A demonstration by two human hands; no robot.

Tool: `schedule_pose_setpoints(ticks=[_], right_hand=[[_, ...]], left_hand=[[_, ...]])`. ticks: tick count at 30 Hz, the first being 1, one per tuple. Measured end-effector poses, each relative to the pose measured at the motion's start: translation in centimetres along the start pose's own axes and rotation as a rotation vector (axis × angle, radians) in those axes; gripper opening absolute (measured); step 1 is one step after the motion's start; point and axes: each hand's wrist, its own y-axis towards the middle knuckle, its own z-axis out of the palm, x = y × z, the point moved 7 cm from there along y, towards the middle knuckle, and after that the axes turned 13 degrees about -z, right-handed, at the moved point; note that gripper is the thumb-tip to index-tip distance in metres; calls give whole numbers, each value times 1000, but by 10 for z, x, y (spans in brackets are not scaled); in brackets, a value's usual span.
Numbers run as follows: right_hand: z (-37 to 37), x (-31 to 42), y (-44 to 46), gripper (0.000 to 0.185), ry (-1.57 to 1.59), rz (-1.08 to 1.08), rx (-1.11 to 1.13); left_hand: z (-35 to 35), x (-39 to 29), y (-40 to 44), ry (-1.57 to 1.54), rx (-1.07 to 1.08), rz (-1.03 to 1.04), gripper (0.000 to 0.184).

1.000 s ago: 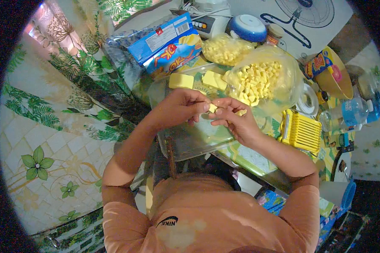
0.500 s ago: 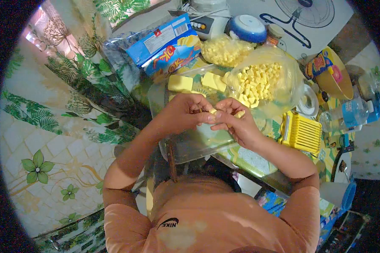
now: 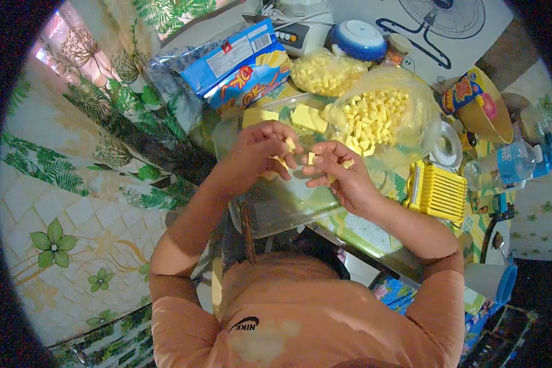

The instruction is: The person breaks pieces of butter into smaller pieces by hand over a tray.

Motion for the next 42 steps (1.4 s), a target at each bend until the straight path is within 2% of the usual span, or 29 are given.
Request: schedule_pose_setpoints(ticks=[1, 3, 5, 9, 12, 15, 21, 24, 27, 30, 32, 37, 42], right_hand=[[0, 1, 0, 20, -11, -19, -7], [0, 1, 1, 20, -45, -40, -20], [-3, 0, 1, 19, -93, -39, -35], [1, 2, 0, 16, -105, -50, -10], [2, 0, -1, 16, -140, -58, 43], [1, 0, -1, 17, -176, -58, 62], [2, 4, -2, 24, -193, -97, 32], [2, 6, -3, 27, -154, -75, -9], [1, 7, -3, 33, -173, -51, 21], [8, 8, -6, 31, -234, -61, 68], [3, -3, -6, 26, -262, -19, 72], [5, 2, -2, 34, -304, -81, 112], [3, -6, -1, 41, -123, -139, 83]], left_hand=[[-2, -2, 0, -81, -2, 7, 18], [-4, 2, 0, -363, 9, -142, 19], [-3, 4, 1, -239, 38, -150, 21], [5, 14, -3, -47, 2, -350, 28], [16, 10, -4, 88, 59, -327, 30], [19, 14, -1, 82, 51, -326, 28], [17, 19, 10, -24, 97, -259, 24], [12, 0, 20, 40, 26, -122, 22], [26, -45, 24, 151, -71, -37, 19], [57, -70, 42, 504, -17, 312, 17], [81, -77, 59, 649, -42, 354, 18], [116, -88, 119, 1011, -47, 499, 27], [117, -90, 144, 975, -2, 456, 31]])
